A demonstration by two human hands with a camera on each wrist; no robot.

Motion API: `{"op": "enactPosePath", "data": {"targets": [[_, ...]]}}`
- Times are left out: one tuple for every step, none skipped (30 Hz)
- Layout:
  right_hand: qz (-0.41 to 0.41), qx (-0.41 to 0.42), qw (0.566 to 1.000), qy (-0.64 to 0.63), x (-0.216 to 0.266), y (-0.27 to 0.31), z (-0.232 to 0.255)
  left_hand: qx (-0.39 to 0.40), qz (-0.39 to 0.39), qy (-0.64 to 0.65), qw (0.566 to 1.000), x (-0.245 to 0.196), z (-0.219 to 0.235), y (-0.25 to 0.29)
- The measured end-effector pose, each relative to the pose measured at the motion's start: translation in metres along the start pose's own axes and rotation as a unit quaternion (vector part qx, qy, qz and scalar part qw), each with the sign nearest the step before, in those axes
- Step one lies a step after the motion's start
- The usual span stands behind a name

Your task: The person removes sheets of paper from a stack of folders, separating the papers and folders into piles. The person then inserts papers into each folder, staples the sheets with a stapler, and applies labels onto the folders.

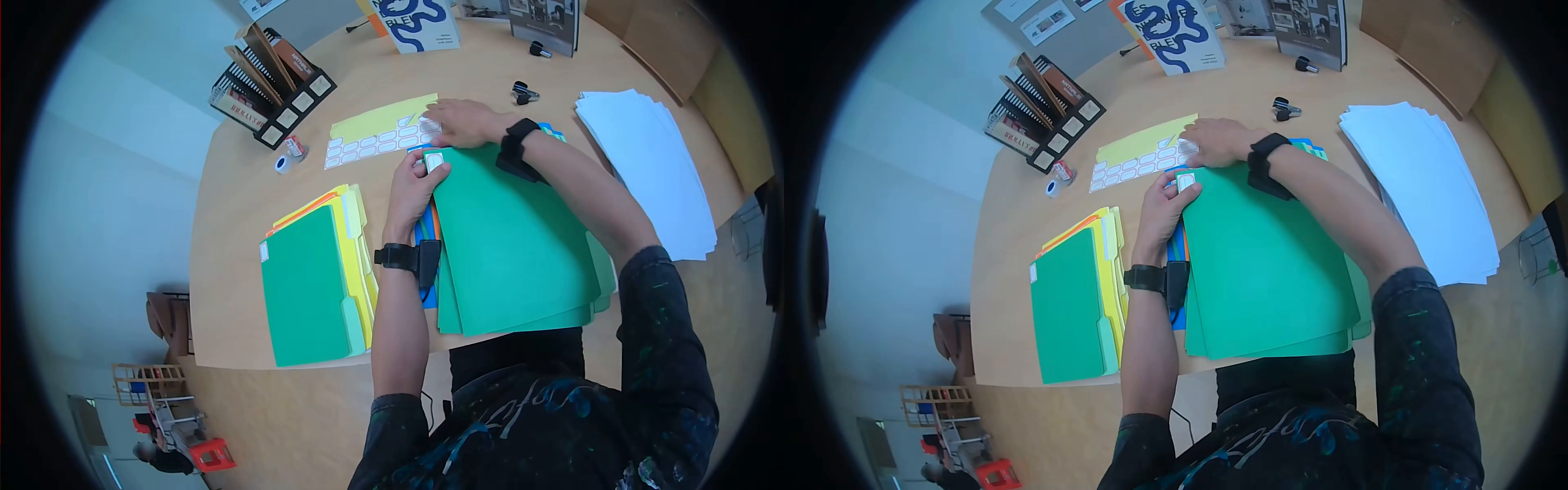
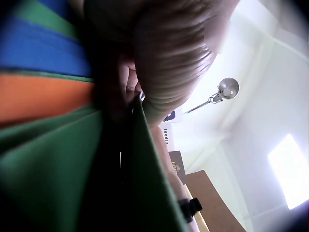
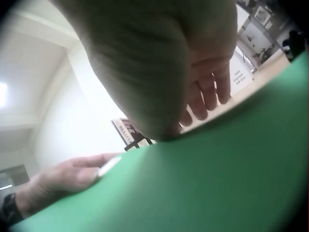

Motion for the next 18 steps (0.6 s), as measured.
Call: {"op": "enactPosePath", "data": {"targets": [[0.064, -0.086, 0.993, 0.04, 0.005, -0.004, -0.005, 0.0, -0.002, -0.005, 1.0, 0.002, 0.002, -0.001], [0.062, -0.09, 0.993, 0.037, 0.004, -0.005, -0.007, 0.0, -0.006, -0.009, 1.0, 0.004, 0.004, -0.003], [0.013, -0.02, 1.0, 0.017, 0.01, -0.008, 0.003, -0.001, -0.004, -0.012, 1.0, 0.002, 0.003, -0.003], [-0.035, 0.053, 0.998, -0.004, 0.013, -0.009, 0.013, -0.005, -0.006, -0.012, 1.0, 0.002, 0.002, -0.003], [-0.035, 0.054, 0.998, -0.006, 0.017, -0.01, 0.025, -0.009, -0.009, -0.011, 1.0, 0.001, 0.001, -0.002], [-0.026, 0.078, 0.994, -0.073, 0.021, -0.01, 0.037, -0.009, -0.008, -0.01, 1.0, 0.002, 0.002, -0.002], [-0.017, 0.101, 0.985, -0.139, 0.022, -0.01, 0.045, -0.005, -0.011, -0.002, 1.0, 0.002, 0.002, -0.002], [-0.017, 0.103, 0.985, -0.138, 0.026, -0.006, 0.051, -0.001, -0.015, 0.007, 1.0, 0.002, 0.001, -0.003], [-0.028, 0.055, 0.979, -0.193, 0.033, 0.001, 0.056, 0.0, -0.015, 0.009, 1.0, 0.002, 0.001, -0.004], [-0.039, 0.008, 0.968, -0.246, 0.041, 0.008, 0.056, -0.006, -0.021, 0.006, 1.0, 0.002, 0.001, -0.005], [-0.038, 0.013, 0.968, -0.246, 0.052, 0.015, 0.054, -0.013, -0.026, 0.003, 1.0, 0.003, 0.002, -0.006], [-0.066, -0.047, 0.964, -0.254, 0.064, 0.023, 0.051, -0.015, -0.025, 0.007, 1.0, 0.004, 0.004, -0.007], [-0.094, -0.107, 0.954, -0.262, 0.071, 0.03, 0.048, -0.017, -0.012, 0.005, 1.0, 0.005, 0.008, -0.01], [-0.095, -0.105, 0.954, -0.265, 0.076, 0.034, 0.045, -0.018, 0.001, 0.001, 1.0, 0.008, 0.011, -0.011], [-0.081, -0.113, 0.954, -0.264, 0.078, 0.038, 0.041, -0.018, 0.005, 0.0, 1.0, 0.007, 0.012, -0.009], [-0.068, -0.123, 0.955, -0.262, 0.079, 0.04, 0.037, -0.038, 0.009, -0.006, 0.999, 0.005, 0.012, -0.009], [-0.071, -0.123, 0.954, -0.264, 0.078, 0.042, 0.031, -0.056, 0.014, -0.012, 0.998, 0.004, 0.012, -0.008], [-0.069, -0.134, 0.956, -0.254, 0.078, 0.042, 0.028, -0.055, 0.017, -0.013, 0.998, 0.001, 0.01, -0.006]]}}
Point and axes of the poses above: each hand's wrist, its own y-axis away from the middle knuckle, its own z-axis out of the back of the hand, x = y × z, the point moved 1 cm from there along -y, towards the middle knuckle, and after that the axes turned 10 degrees about z, right-handed, at the moved point
